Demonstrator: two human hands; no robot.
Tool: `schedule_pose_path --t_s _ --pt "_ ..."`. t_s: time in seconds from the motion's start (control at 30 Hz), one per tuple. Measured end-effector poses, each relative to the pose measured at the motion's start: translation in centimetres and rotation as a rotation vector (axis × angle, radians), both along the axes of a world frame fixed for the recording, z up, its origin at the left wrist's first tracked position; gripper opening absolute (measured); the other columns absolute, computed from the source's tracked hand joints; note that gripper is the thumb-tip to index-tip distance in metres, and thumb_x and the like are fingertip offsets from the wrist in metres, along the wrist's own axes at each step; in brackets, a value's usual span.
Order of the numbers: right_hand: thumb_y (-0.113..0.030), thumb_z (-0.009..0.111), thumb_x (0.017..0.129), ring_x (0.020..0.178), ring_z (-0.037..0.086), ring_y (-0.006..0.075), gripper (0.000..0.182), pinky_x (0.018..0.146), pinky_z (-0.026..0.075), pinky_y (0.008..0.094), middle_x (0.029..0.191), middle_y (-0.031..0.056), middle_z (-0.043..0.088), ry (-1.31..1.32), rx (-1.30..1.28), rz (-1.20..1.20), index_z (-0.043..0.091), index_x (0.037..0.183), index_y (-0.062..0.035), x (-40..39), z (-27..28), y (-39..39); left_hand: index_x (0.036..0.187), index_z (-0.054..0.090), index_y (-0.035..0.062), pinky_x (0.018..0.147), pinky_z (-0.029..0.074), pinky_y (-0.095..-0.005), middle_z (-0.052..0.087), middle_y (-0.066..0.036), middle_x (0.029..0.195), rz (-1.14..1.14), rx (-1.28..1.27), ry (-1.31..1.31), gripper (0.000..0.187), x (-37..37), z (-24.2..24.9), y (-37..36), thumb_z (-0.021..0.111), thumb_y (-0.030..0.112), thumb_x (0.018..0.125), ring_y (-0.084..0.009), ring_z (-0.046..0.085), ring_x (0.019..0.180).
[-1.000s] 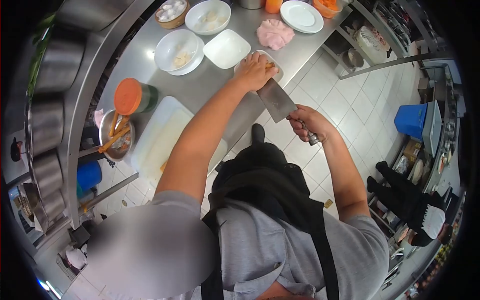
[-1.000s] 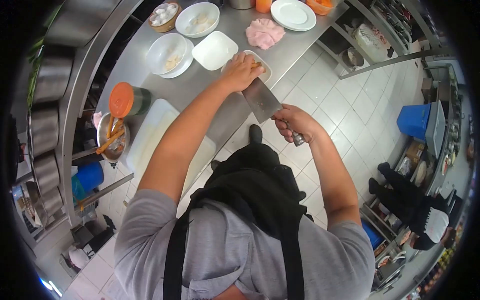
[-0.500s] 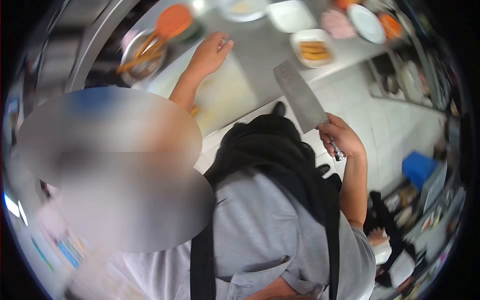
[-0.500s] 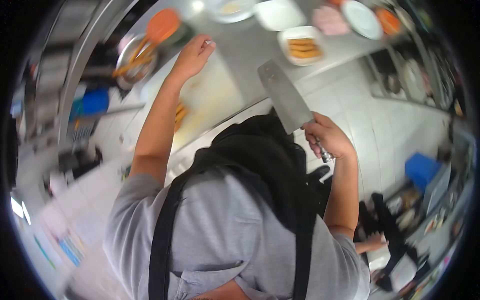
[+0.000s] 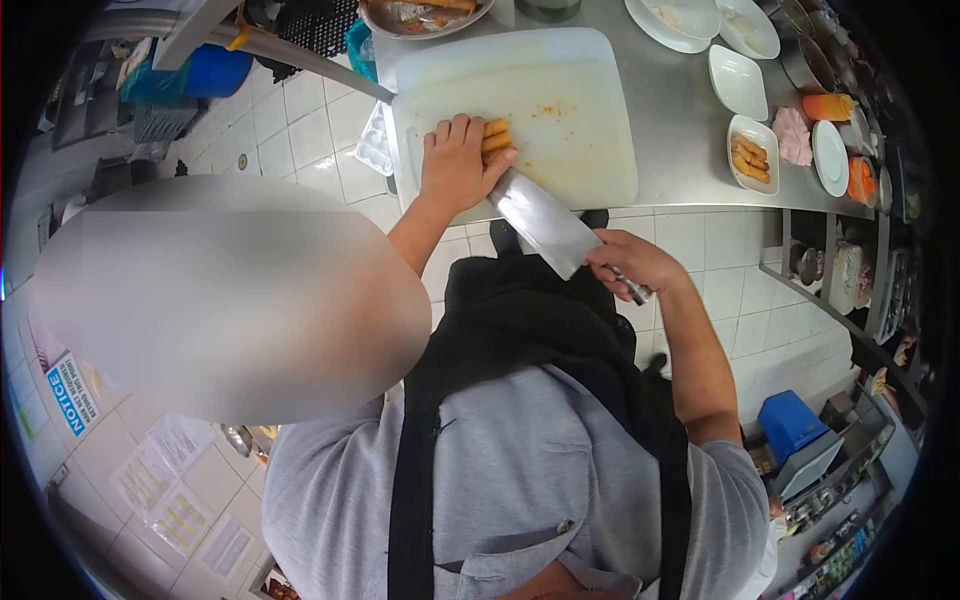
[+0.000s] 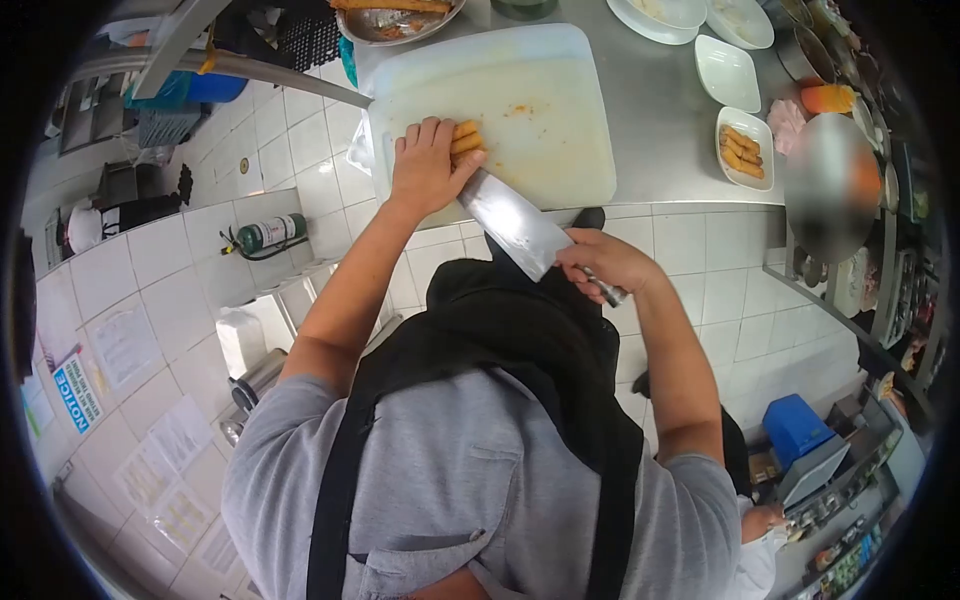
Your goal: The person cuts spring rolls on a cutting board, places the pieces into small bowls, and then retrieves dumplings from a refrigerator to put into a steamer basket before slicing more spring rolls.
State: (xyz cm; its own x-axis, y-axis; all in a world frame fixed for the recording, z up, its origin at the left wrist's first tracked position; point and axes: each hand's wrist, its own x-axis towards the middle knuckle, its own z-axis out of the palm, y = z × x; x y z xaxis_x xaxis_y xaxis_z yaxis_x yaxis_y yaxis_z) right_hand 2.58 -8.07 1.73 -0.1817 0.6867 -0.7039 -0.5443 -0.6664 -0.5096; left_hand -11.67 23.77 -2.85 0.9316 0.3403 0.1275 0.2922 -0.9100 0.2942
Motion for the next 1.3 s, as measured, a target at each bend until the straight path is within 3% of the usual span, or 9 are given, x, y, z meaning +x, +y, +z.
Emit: schedule_pose_path --t_s 0.27,0.43,0.67,0.9,1.0,1.07,1.1,1.17,1.3 --pt "-0.019 0.061 0.108 0.051 0.052 0.0128 0.016 0.043 0.046 0.0332 0.072 0.0027 0.054 0.045 0.229 -0.302 0.054 0.102 -0.0064 -2.4 -4.9 0.8 0.121 0.067 0.0017 0.095 0.049 -0.0592 0.067 -0.023 0.115 0.072 -0.011 -0.009 0.051 5.7 -0.7 -2.4 0.071 0.049 0.102 -0.046 0.061 0.108" --pt "-0.018 0.059 0.108 0.051 0.052 0.0129 0.015 0.043 0.045 0.0332 0.071 0.0028 0.053 -0.146 0.175 -0.547 0.055 0.104 -0.0039 2.5 0.8 -10.0 0.122 0.068 0.002 0.1 0.048 -0.0563 0.066 -0.018 0.122 -0.173 -0.102 -0.058 0.057 18.9 3.3 -13.2 0.067 0.056 0.104 -0.0426 0.059 0.116" --pt "-0.02 0.06 0.108 0.049 0.05 0.011 0.017 0.041 0.042 0.0301 0.072 0.0009 0.051 -0.25 -0.005 -0.922 0.058 0.114 -0.004 10.2 3.3 -22.5 0.122 0.072 0.0051 0.101 0.049 -0.0533 0.068 -0.012 0.124 -0.496 -0.163 -0.04 0.063 37.9 1.3 -30.4 0.065 0.064 0.101 -0.0342 0.061 0.121" --pt "-0.017 0.06 0.106 0.048 0.049 0.0109 0.013 0.039 0.042 0.0308 0.071 0.0006 0.051 -0.079 -0.026 -1.02 0.055 0.108 -0.0046 7.9 4.4 -27.8 0.122 0.072 0.0023 0.102 0.047 -0.0526 0.067 -0.014 0.128 -0.528 -0.051 0.049 0.065 40.5 -1.0 -33.0 0.065 0.064 0.102 -0.035 0.06 0.123" --pt "-0.016 0.059 0.106 0.044 0.047 0.011 0.015 0.037 0.041 0.0301 0.069 0.0016 0.051 -0.119 -0.124 -0.981 0.057 0.112 -0.0026 6.0 7.0 -30.7 0.119 0.073 0.0009 0.096 0.051 -0.0516 0.073 -0.013 0.119 -0.495 -0.125 -0.246 0.057 39.7 0.6 -29.8 0.07 0.055 0.101 -0.0355 0.066 0.112" --pt "-0.015 0.058 0.106 0.043 0.047 0.0114 0.016 0.036 0.04 0.0298 0.069 0.0029 0.051 -0.152 -0.176 -1.046 0.058 0.114 -0.0017 5.5 8.2 -32.3 0.109 0.075 0.0 0.073 0.057 -0.0485 0.077 -0.012 0.095 -0.168 -0.366 0.049 0.042 39.3 -0.8 -26.5 0.071 0.041 0.1 -0.0315 0.073 0.085" --pt "-0.015 0.058 0.106 0.043 0.047 0.0114 0.016 0.036 0.04 0.0298 0.069 0.0029 0.051 -0.147 -0.172 -1.03 0.058 0.114 -0.0017 5.4 8.6 -33.0 0.109 0.075 0.0 0.073 0.057 -0.0485 0.077 -0.012 0.095 -0.152 -0.361 0.05 0.042 38.8 -1.4 -25.8 0.071 0.041 0.1 -0.0315 0.073 0.085" --pt "-0.014 0.059 0.106 0.046 0.049 0.0124 0.014 0.038 0.041 0.03 0.071 0.0037 0.052 -0.223 -0.162 -1.083 0.057 0.112 -0.0015 6.2 9.2 -34.1 0.097 0.075 -0.0039 0.051 0.053 -0.0421 0.073 -0.012 0.077 0.063 -0.987 0.463 0.032 37.8 -2.5 -24.5 0.068 0.027 0.099 -0.0251 0.068 0.061" --pt "-0.015 0.061 0.106 0.046 0.048 0.0136 0.016 0.038 0.041 0.0297 0.071 0.0036 0.052 -0.292 -0.12 -1.135 0.06 0.116 -0.0022 9.6 10.4 -34.3 0.085 0.075 -0.0063 0.051 0.056 -0.0383 0.072 -0.014 0.072 0.023 -1.194 0.34 0.033 38.1 -5.2 -25.8 0.067 0.022 0.098 -0.021 0.068 0.056"
